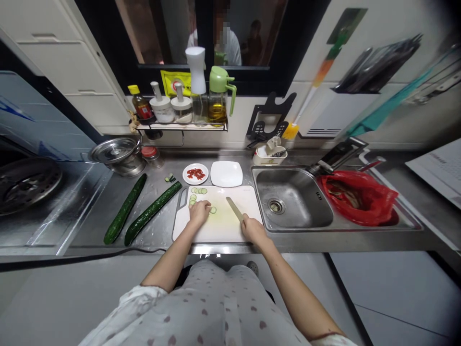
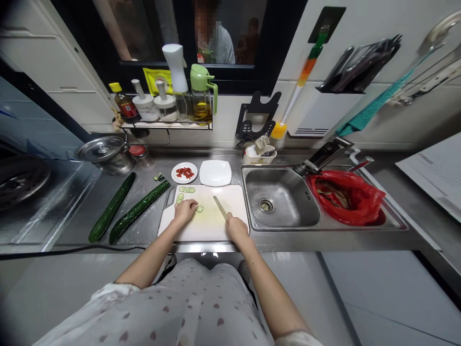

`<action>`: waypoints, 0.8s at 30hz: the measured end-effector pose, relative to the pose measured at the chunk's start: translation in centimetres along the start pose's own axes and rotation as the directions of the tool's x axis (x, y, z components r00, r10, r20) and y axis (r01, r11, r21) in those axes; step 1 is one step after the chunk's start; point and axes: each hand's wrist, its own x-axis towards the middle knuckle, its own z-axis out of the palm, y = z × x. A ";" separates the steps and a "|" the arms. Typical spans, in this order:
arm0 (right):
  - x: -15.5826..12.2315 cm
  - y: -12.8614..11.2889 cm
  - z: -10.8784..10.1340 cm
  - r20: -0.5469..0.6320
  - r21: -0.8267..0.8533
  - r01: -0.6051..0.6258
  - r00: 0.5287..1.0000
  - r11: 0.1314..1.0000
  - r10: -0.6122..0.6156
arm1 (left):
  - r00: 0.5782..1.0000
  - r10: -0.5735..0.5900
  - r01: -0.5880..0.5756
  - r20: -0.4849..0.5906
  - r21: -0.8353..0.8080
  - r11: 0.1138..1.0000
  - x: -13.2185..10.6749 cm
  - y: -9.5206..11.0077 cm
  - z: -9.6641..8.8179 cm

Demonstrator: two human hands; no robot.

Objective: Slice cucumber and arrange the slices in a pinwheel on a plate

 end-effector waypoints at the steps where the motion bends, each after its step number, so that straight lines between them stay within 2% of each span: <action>1: -0.2 -0.1 0.0 0.004 0.001 0.002 1.000 1.000 -0.002 | 1.000 -0.004 0.004 -0.006 0.002 1.000 0.0 -0.1 -0.1; 11: -3.1 -2.3 0.8 0.058 -0.020 0.135 0.989 0.991 -0.133 | 0.999 -0.050 0.050 0.013 0.009 0.999 0.0 -0.1 0.0; 24: -3.4 -3.3 0.9 0.090 -0.044 0.142 0.986 0.989 -0.138 | 0.998 -0.059 0.058 0.028 0.002 0.998 0.0 -0.2 0.1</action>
